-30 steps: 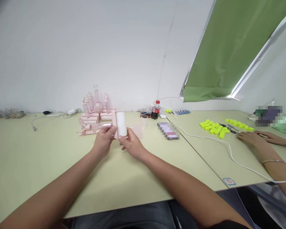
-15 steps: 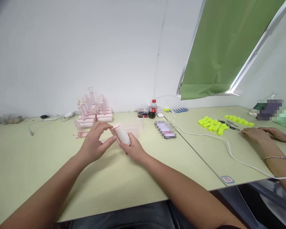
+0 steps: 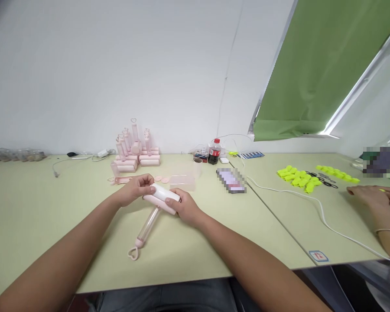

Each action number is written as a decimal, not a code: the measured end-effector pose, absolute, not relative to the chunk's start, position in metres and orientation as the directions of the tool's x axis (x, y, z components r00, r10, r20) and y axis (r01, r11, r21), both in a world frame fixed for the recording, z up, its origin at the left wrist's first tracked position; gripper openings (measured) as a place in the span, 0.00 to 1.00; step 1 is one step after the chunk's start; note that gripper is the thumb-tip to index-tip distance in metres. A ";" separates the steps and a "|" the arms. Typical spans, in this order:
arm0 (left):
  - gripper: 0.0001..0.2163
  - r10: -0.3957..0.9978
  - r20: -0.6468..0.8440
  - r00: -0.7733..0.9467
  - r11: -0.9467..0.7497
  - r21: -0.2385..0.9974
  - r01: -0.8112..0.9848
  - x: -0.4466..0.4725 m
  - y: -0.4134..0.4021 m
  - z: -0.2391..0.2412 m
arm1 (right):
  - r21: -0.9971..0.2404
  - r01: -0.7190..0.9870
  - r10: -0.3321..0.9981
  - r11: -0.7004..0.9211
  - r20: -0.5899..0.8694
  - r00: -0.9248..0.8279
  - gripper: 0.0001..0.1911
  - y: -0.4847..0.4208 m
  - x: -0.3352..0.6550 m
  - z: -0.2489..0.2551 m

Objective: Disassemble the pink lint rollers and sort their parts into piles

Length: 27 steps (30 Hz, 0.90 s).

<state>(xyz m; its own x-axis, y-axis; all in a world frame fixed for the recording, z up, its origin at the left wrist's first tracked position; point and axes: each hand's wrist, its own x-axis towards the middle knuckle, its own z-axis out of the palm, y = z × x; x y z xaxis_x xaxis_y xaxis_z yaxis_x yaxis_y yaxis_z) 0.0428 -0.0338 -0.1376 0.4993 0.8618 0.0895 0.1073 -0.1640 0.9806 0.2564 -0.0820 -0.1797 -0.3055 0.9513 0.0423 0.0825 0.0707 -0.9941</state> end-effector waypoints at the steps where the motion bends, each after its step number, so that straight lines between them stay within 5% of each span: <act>1: 0.18 0.855 0.063 0.515 -0.125 0.988 0.088 0.043 -0.030 -0.143 | -0.994 0.095 0.959 0.047 0.018 -0.281 0.25 -0.081 0.256 -0.180; 27: 0.24 0.844 -0.127 0.521 0.099 0.992 0.082 0.052 -0.020 -0.141 | -0.996 -0.090 0.963 -0.020 0.005 -0.271 0.23 -0.077 0.247 -0.186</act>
